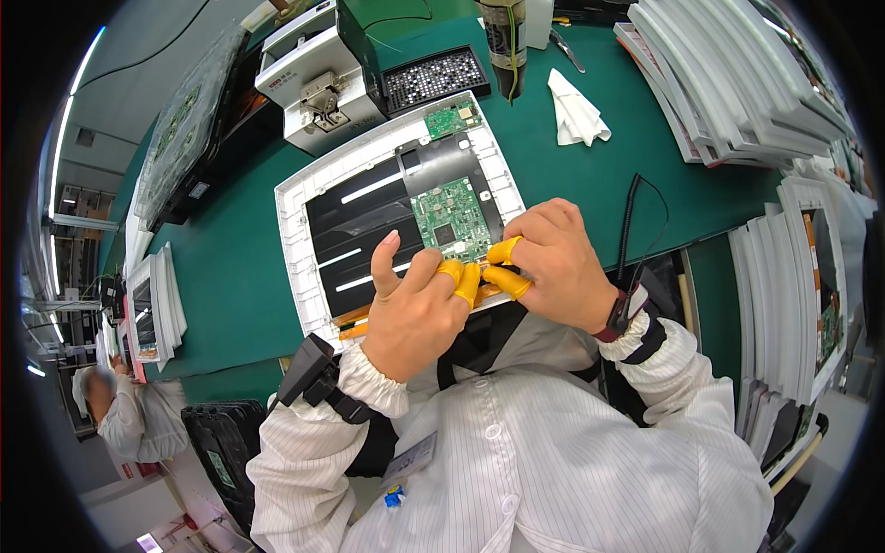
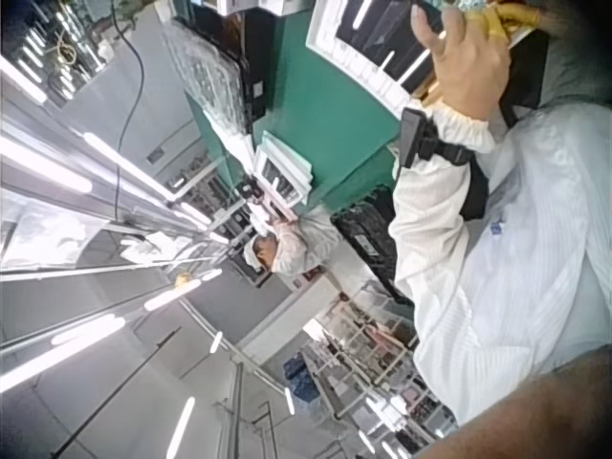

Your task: Assembling a tablet display component using an electric screwdriver and applying adhesive tape.

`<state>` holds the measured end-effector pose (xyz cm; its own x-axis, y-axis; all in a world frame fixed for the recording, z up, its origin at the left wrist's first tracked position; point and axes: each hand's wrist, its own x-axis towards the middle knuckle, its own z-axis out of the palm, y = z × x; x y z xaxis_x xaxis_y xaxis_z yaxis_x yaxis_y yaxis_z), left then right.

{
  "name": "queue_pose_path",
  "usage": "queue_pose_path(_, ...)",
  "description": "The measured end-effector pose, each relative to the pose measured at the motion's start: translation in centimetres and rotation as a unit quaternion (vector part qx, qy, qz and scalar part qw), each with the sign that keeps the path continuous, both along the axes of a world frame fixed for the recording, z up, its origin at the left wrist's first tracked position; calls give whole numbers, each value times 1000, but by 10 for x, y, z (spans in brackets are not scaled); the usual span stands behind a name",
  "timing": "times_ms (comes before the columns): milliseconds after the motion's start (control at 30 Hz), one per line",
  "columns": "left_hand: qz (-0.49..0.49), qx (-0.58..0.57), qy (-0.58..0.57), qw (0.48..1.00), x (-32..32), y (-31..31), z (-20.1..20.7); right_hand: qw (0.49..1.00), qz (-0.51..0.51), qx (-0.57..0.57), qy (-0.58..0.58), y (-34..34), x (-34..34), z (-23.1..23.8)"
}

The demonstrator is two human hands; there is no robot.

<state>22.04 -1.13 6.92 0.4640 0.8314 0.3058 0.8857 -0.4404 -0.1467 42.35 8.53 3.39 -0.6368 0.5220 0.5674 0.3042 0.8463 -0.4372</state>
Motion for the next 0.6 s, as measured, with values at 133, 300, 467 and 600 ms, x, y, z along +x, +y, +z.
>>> queue_pose_path(133,2,0,8,1000,0,1,1,1000,-4,0,-9,0,0,0)
queue_pose_path(300,3,6,1,1000,1,0,0,1000,-17,-8,-2,-6,0,0)
queue_pose_path(467,-6,22,-19,1000,-2,1,-6,996,-82,-18,-8,-16,1,4)
queue_pose_path(600,-22,40,-32,998,-3,3,-9,996,-81,-37,-12,-18,4,4)
